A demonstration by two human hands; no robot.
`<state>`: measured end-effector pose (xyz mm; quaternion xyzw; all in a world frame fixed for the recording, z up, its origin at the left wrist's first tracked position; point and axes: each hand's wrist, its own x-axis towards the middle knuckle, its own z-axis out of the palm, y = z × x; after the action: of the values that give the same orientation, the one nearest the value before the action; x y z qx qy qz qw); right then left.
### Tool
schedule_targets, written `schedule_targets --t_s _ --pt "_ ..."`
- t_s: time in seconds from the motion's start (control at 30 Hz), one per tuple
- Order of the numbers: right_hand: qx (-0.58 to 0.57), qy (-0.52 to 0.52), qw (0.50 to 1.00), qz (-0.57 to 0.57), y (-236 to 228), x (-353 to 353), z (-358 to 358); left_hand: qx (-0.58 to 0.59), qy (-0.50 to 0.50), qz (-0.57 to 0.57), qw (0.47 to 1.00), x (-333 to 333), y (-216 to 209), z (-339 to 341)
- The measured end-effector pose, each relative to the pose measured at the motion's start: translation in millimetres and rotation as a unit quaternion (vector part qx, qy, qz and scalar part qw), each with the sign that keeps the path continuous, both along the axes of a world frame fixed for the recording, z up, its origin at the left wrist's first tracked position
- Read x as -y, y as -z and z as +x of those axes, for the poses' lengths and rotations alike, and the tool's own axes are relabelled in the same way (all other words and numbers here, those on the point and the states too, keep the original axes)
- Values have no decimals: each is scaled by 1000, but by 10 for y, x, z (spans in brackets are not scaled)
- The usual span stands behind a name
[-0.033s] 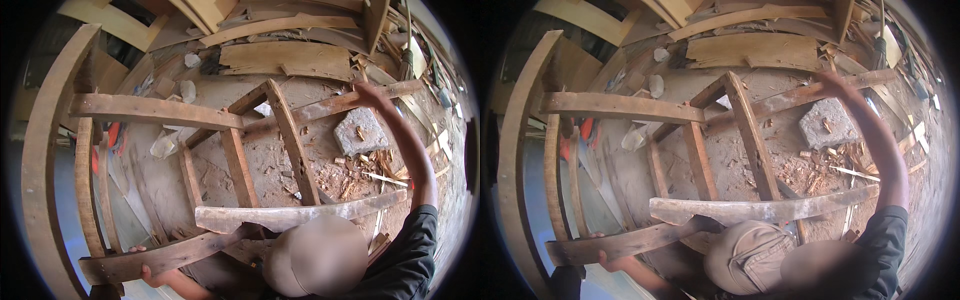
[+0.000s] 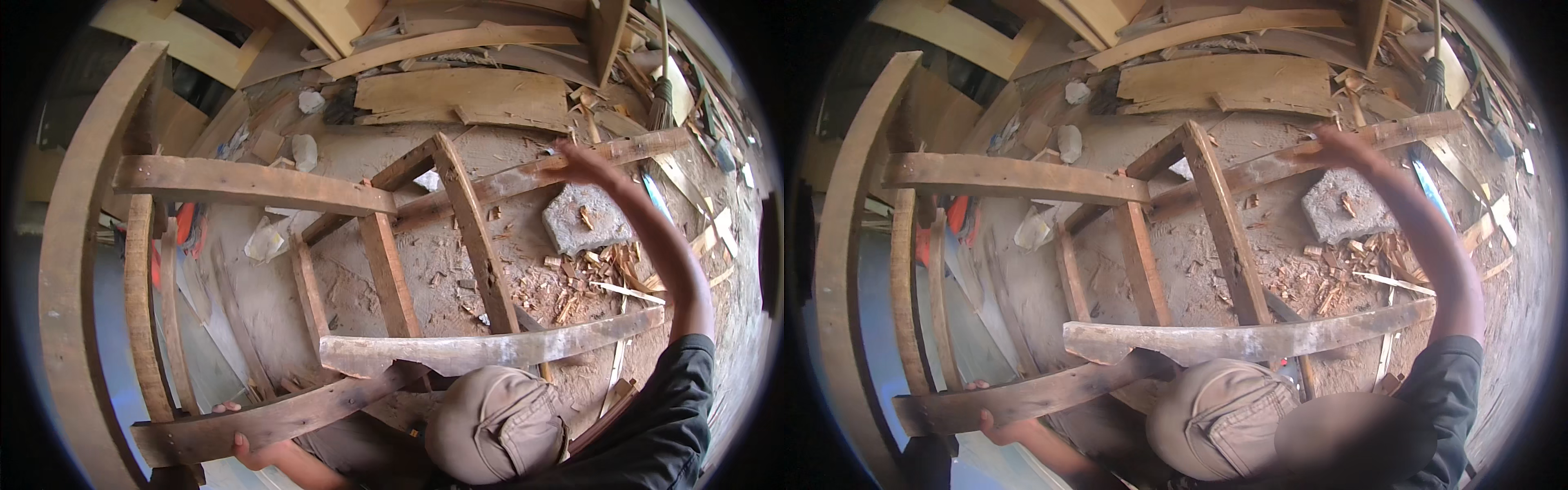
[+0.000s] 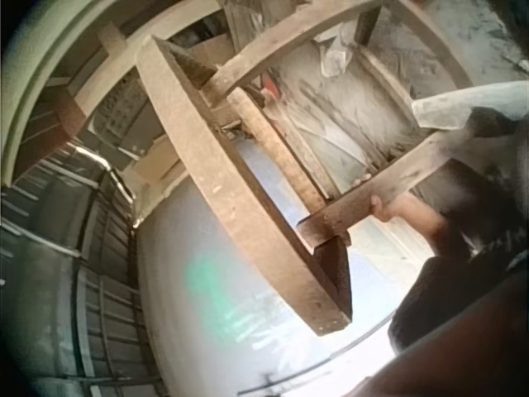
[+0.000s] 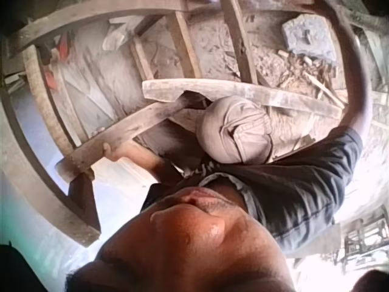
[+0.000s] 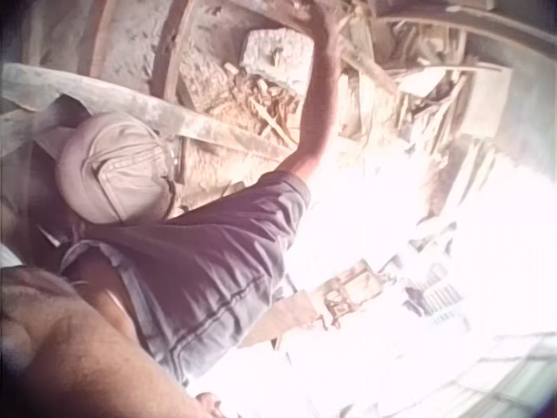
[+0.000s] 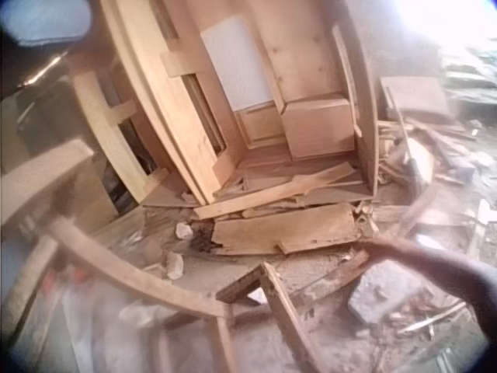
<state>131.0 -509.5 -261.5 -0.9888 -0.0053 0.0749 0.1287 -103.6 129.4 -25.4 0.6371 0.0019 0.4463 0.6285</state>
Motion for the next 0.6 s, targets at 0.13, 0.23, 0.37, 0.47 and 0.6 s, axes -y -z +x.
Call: schedule_targets --t_s 0.13,0.23,0.37,0.47,0.6 --pt "-234 5 848 476 -286 -1677 -723 -13 5 34 999 -30 8 -134" --pt "-159 43 924 345 76 -2135 -1071 -11 50 52 997 106 259 -31" --pt "-35 115 915 385 607 -2421 -1047 -14 34 47 998 226 328 50" --pt "-19 117 918 378 745 -2476 -928 -8 30 80 996 241 368 94" --pt "18 109 926 360 898 -2551 -847 6 70 148 986 157 478 125"
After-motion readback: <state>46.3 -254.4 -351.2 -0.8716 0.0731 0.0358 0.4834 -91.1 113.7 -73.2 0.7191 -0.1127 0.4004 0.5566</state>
